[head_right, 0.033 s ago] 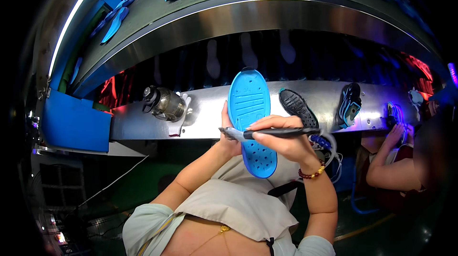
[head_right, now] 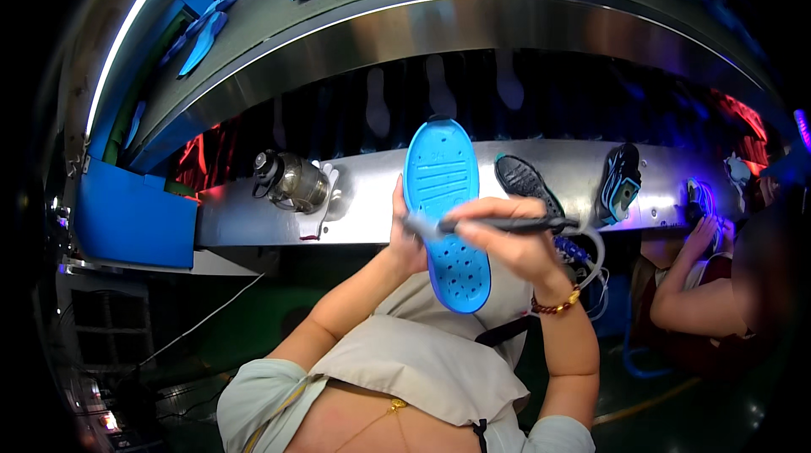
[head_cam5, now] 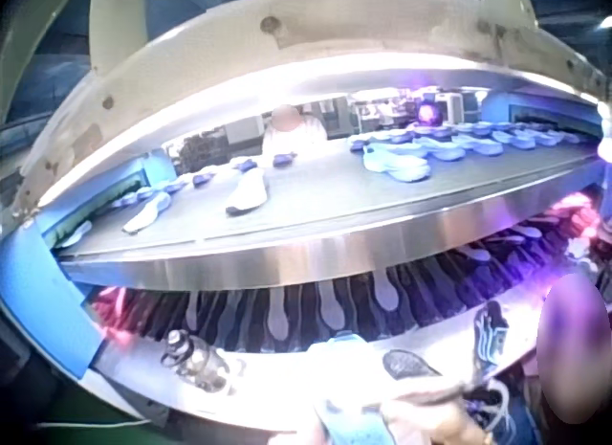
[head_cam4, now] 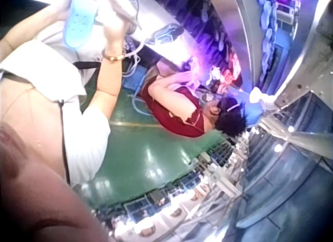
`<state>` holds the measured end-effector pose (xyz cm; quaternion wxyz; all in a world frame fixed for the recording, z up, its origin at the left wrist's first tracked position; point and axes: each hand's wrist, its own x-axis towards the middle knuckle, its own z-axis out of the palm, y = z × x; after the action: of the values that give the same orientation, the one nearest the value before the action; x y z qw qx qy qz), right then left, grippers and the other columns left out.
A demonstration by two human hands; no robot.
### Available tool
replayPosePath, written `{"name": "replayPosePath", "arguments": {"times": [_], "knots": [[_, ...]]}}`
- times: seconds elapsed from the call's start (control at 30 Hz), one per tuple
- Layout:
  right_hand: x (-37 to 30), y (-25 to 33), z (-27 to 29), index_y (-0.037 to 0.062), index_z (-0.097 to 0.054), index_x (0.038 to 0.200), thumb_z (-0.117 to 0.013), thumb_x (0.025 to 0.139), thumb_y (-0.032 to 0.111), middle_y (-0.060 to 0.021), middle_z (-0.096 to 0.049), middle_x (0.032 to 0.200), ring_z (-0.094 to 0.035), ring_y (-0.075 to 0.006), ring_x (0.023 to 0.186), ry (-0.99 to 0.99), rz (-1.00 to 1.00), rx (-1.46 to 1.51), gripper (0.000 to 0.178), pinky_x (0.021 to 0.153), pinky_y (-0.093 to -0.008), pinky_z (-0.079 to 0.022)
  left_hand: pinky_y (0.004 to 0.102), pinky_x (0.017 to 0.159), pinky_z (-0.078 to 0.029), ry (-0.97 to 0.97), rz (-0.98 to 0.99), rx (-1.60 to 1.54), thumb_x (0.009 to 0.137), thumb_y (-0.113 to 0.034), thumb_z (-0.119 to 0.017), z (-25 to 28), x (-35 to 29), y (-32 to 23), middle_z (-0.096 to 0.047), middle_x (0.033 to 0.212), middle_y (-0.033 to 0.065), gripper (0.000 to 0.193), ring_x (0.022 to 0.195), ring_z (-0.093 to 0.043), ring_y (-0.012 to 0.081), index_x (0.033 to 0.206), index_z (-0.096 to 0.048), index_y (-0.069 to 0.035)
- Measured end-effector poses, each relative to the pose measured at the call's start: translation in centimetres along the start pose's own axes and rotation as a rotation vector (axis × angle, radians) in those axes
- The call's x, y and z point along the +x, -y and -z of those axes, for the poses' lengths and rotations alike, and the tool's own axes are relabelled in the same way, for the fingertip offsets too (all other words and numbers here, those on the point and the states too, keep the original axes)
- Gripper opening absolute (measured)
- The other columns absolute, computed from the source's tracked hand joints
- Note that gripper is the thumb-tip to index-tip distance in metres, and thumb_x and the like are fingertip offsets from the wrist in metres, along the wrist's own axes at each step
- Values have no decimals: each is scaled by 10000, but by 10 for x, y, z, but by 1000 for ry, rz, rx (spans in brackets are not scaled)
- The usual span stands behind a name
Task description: The person applies glue to the underside and edges of blue shoe soles using a brush, then places the soles onto a conveyor belt.
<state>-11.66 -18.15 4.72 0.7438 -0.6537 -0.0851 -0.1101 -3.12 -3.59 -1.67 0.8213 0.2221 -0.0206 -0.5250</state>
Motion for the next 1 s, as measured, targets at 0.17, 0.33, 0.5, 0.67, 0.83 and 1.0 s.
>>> {"name": "replayPosePath", "arguments": {"times": [0.17, 0.33, 0.5, 0.67, 0.83, 1.0], "knots": [[2, -4, 5, -21, -644, 886, -583, 764, -6, -88, -645, 808, -603, -135, 724, 34, 148, -303, 137, 670, -227, -483, 426, 835, -451, -190, -94, 52, 754, -746, -134, -22, 0, 1, -538, 1080, 135, 872, 970, -542, 261, 1228, -410, -69], [3, 10, 13, -29, -646, 866, -639, 696, -3, -137, -650, 825, -617, -187, 788, -189, -158, -112, 172, 745, -278, -480, 383, 799, -467, -144, -238, 236, 734, -769, -98, -15, 8, 1, -541, 1049, 154, 929, 937, -547, 253, 1199, -424, -33], [-4, 6, 11, -17, -648, 855, -629, 708, -5, -128, -652, 820, -616, -178, 783, 150, 105, -281, 149, 721, -274, -482, 395, 737, -493, 103, -314, 124, 693, -799, -57, -11, 11, -11, -559, 980, 182, 983, 837, -578, 273, 1170, -429, -24], [-7, 7, 7, -4, -654, 830, -671, 656, 5, -111, -654, 847, -618, -214, 805, 28, 164, -461, 175, 764, -298, -464, 394, 682, -500, -13, -507, 149, 693, -796, -54, -18, 13, -24, -576, 880, 183, 970, 763, -589, 280, 1101, -468, -19], [-15, 9, 8, -4, -649, 845, -652, 652, -26, -137, -648, 847, -617, -229, 829, -36, 25, -263, 194, 774, -306, -474, 400, 652, -494, -33, -530, 32, 686, -805, -63, -26, 8, -37, -571, 867, 195, 970, 728, -585, 295, 1081, -471, -19], [-21, 9, 5, -12, -640, 868, -631, 684, -26, -150, -630, 900, -612, -220, 831, 215, 202, -435, 186, 774, -307, -474, 414, 655, -501, 67, -515, 43, 674, -819, -68, -29, 1, -46, -571, 877, 199, 991, 746, -590, 298, 1089, -471, -14]]}}
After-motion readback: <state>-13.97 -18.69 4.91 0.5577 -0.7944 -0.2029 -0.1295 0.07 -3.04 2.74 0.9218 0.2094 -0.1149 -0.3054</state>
